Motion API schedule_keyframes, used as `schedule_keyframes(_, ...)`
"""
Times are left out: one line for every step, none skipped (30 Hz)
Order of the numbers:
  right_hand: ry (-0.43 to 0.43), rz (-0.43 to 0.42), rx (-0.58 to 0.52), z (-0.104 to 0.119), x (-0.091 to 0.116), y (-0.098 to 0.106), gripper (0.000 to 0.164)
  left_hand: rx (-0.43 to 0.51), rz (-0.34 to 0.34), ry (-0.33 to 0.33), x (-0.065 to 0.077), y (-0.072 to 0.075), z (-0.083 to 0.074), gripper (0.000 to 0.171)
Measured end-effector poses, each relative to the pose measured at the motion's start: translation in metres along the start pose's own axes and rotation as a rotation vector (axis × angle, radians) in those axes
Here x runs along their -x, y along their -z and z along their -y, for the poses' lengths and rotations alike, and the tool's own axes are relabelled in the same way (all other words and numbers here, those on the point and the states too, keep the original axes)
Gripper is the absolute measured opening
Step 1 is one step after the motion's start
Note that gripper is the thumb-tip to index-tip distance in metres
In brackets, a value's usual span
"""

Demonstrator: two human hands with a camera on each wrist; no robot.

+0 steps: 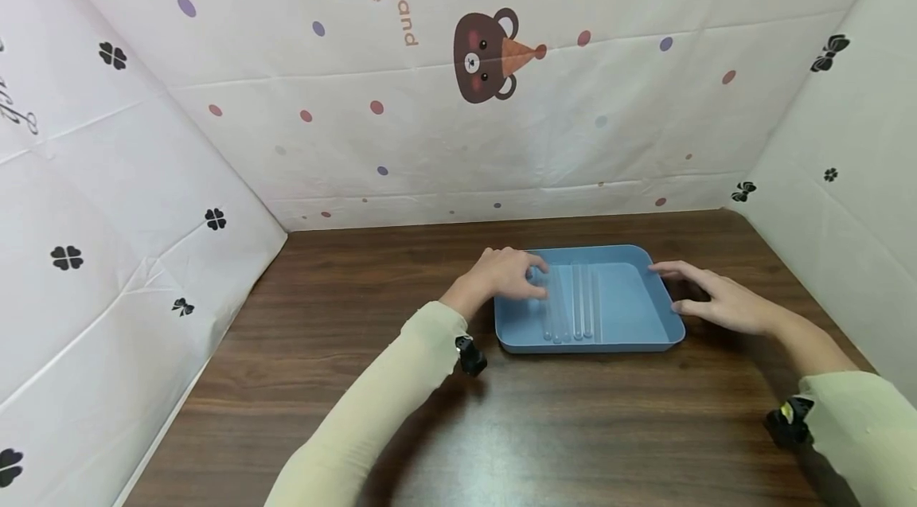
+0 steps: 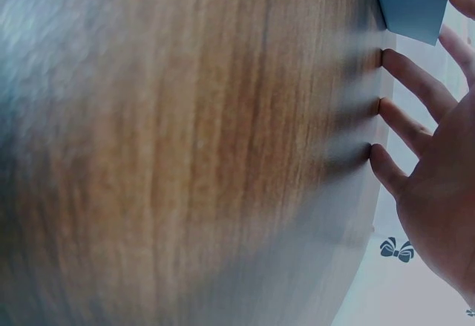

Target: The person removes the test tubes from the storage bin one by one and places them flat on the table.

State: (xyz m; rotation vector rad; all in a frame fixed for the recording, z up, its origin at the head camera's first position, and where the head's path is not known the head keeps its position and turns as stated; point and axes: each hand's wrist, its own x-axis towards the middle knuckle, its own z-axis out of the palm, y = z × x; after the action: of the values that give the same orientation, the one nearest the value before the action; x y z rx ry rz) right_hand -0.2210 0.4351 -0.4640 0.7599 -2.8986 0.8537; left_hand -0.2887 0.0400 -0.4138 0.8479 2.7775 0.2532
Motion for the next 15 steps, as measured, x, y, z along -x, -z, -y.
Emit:
schedule_keyframes(0.002, 0.0, 0.001, -0.0001, -0.0004, 0.0001, 0.063, -0.009, -0.001, 0.0, -0.0005, -0.0016, -0.0001, 0.052)
schedule_keyframes(0.003, 0.0, 0.001, -0.0001, -0.0007, 0.0002, 0.063, -0.017, -0.004, 0.001, -0.0008, -0.0029, -0.0003, 0.052)
schedule_keyframes(0.005, -0.001, 0.001, -0.0001, -0.0009, 0.0003, 0.063, -0.024, -0.007, 0.002, -0.0012, -0.004, -0.0006, 0.053)
schedule_keyframes(0.006, -0.001, 0.0, -0.0002, -0.001, 0.0004, 0.063, -0.03, -0.009, 0.002, -0.0012, -0.0047, -0.0009, 0.053)
schedule_keyframes(0.006, -0.001, -0.001, -0.0002, -0.001, 0.0005, 0.063, -0.034, -0.011, 0.002, -0.0014, -0.0053, -0.001, 0.053)
schedule_keyframes(0.007, -0.001, -0.003, -0.0001, -0.0009, 0.0005, 0.063, -0.041, -0.013, 0.001, -0.0016, -0.0059, -0.0011, 0.053)
schedule_keyframes(0.005, -0.001, -0.004, 0.0, -0.0008, 0.0006, 0.063, -0.048, -0.014, 0.001, -0.002, -0.0065, -0.0012, 0.053)
schedule_keyframes(0.003, 0.0, -0.004, 0.0001, -0.0007, 0.0006, 0.063, -0.053, -0.015, 0.001, -0.0023, -0.007, -0.0014, 0.054)
schedule_keyframes(0.001, 0.0, -0.005, 0.0002, -0.0005, 0.0006, 0.063, -0.059, -0.015, 0.001, -0.0027, -0.0076, -0.0017, 0.054)
schedule_keyframes(0.0, 0.0, -0.005, 0.0002, -0.0005, 0.0006, 0.063, -0.068, -0.015, 0.002, -0.003, -0.0081, -0.0019, 0.054)
schedule_keyframes(-0.001, 0.001, -0.005, 0.0002, -0.0004, 0.0006, 0.063, -0.079, -0.015, 0.002, -0.0033, -0.0086, -0.002, 0.054)
schedule_keyframes(-0.003, 0.001, -0.005, 0.0002, -0.0005, 0.0005, 0.063, -0.087, -0.015, 0.003, -0.0035, -0.0092, -0.0022, 0.054)
schedule_keyframes(-0.005, 0.003, -0.004, 0.0002, -0.0005, 0.0005, 0.063, -0.095, -0.015, 0.004, -0.0037, -0.0097, -0.0023, 0.054)
schedule_keyframes(-0.006, 0.004, -0.004, 0.0002, -0.0006, 0.0004, 0.063, -0.103, -0.016, 0.005, -0.0036, -0.0101, -0.0024, 0.054)
schedule_keyframes(-0.008, 0.005, -0.003, 0.0002, -0.0007, 0.0003, 0.063, -0.107, -0.017, 0.006, -0.0035, -0.0105, -0.0025, 0.054)
